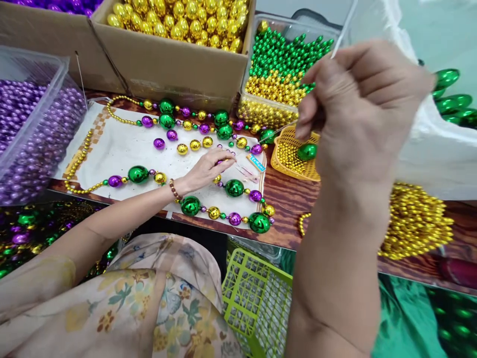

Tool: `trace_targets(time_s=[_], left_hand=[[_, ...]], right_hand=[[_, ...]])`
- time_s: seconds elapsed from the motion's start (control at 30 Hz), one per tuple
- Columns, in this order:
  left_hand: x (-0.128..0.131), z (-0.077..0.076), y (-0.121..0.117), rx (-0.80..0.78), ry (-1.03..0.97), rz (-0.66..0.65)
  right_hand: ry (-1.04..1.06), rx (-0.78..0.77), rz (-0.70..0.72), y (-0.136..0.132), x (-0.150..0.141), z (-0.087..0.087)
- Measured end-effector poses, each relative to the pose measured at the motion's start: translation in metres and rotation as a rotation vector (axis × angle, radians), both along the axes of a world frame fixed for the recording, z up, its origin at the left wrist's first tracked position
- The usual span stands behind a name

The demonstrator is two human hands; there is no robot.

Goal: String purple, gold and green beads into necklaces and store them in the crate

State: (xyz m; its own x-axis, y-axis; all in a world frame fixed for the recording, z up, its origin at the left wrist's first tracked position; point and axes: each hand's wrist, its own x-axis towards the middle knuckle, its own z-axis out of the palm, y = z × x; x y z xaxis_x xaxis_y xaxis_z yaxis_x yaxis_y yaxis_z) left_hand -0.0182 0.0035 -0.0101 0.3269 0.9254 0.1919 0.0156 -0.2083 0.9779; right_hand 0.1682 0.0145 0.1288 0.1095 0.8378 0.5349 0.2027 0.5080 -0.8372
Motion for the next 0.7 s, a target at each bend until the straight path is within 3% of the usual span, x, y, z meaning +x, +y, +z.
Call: trace_targets(time_s=[0.1, 0.27, 0.47, 0.7], left_hand=[[-0.018, -0.004, -0.004, -0.024, 0.049, 0.085], [-0.040, -0.007, -0.003, -0.042, 0.041, 0.122], [-0.042, -0.001, 0.000, -0.135, -0.032, 0.128], [-0.045, -0.017, -0.003, 0.135, 0.241, 0.130]], right_hand=[[-0.028, 0.069, 0.072, -0.004, -0.010, -0.009], [-0.071, -0.040, 0.151, 0.001, -0.016, -0.018], [-0.050, -0.001, 0.083, 0.005, -0.020, -0.021], [0.012, 0.017, 0.120, 0.005, -0.033, -0.023]])
